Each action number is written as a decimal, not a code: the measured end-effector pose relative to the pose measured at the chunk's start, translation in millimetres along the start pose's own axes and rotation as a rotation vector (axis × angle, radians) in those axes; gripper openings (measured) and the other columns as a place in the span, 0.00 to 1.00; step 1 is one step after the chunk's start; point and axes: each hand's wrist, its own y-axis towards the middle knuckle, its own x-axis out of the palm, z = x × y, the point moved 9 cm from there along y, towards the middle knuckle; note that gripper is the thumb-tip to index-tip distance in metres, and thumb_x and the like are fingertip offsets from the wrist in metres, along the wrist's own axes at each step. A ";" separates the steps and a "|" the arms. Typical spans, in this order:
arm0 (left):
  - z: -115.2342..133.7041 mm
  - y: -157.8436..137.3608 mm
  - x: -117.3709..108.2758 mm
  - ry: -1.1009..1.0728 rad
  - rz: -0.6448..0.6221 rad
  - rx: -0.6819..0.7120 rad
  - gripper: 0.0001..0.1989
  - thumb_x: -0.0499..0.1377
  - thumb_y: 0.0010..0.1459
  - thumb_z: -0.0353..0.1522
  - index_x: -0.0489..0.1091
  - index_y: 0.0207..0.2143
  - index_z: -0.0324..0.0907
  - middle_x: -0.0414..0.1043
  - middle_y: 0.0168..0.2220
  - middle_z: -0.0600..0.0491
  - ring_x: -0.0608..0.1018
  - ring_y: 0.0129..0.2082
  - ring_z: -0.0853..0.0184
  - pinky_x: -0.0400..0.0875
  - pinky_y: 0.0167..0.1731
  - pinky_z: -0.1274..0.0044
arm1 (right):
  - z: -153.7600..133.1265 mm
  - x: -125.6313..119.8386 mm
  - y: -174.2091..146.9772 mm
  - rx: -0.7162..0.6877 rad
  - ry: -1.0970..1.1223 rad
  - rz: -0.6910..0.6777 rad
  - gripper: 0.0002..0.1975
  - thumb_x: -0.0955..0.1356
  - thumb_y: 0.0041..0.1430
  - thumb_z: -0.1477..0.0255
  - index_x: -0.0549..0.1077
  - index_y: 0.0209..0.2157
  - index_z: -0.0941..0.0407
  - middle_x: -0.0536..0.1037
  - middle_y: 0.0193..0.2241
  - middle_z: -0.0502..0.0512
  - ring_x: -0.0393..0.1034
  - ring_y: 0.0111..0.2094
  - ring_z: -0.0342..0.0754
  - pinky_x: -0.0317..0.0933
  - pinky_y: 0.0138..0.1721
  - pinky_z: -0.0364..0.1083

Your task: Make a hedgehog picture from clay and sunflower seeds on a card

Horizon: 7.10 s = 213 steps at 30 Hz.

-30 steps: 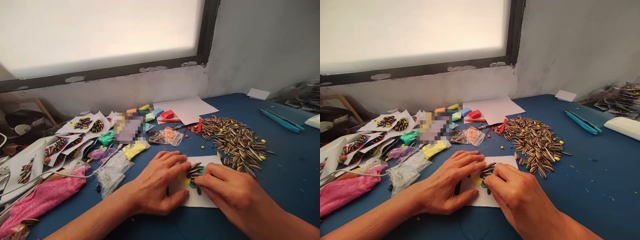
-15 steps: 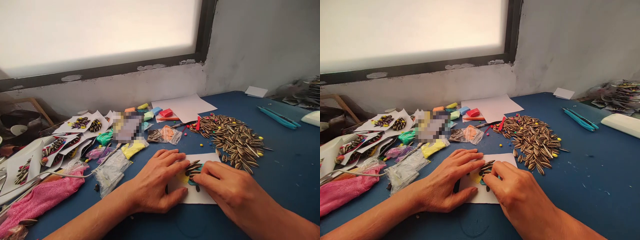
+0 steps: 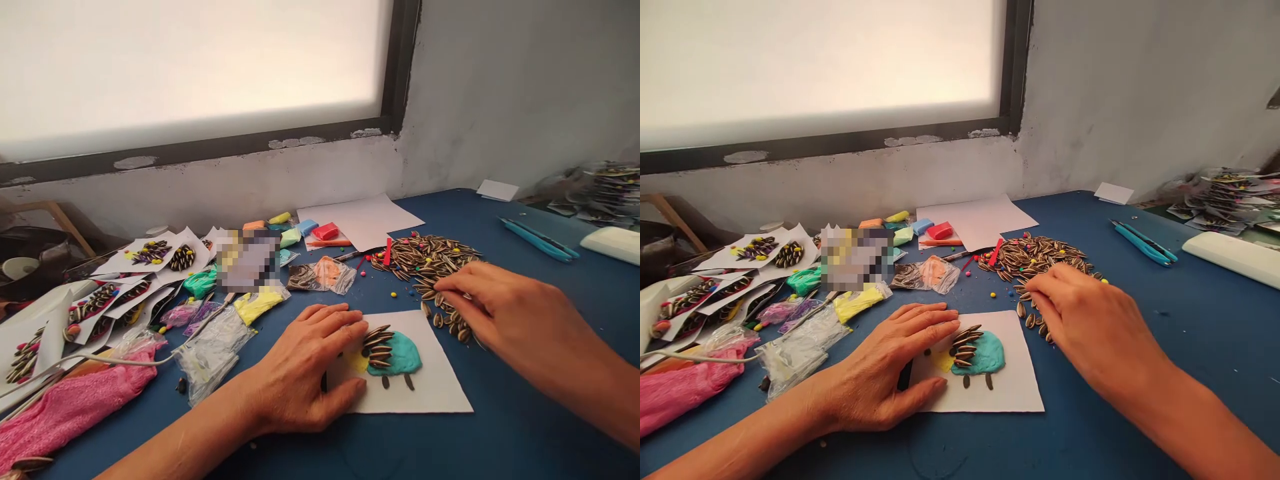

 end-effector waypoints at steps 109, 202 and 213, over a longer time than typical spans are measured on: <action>-10.2 -6.2 3.7 0.067 -0.017 0.014 0.28 0.57 0.65 0.34 0.60 0.66 0.41 0.66 0.64 0.44 0.67 0.65 0.53 0.62 0.64 0.57 | -63.7 29.9 6.5 -0.178 0.443 -0.280 0.14 0.62 0.67 0.75 0.78 0.34 0.53 0.78 0.30 0.52 0.72 0.30 0.46 0.62 0.33 0.45; -10.5 4.1 6.6 -0.170 -0.051 -0.086 0.36 0.56 0.56 0.26 0.54 0.68 0.42 0.43 0.74 0.42 0.46 0.74 0.53 0.49 0.69 0.52 | -34.8 46.6 19.4 0.053 0.535 -0.404 0.10 0.65 0.63 0.72 0.79 0.32 0.51 0.79 0.29 0.49 0.70 0.27 0.43 0.60 0.28 0.43; -16.2 7.5 14.6 -0.210 -0.123 -0.130 0.38 0.55 0.54 0.28 0.54 0.69 0.40 0.46 0.73 0.43 0.49 0.73 0.51 0.47 0.69 0.50 | -39.3 47.0 18.6 -0.006 0.529 -0.375 0.11 0.65 0.63 0.71 0.79 0.32 0.51 0.80 0.28 0.49 0.71 0.27 0.44 0.60 0.28 0.43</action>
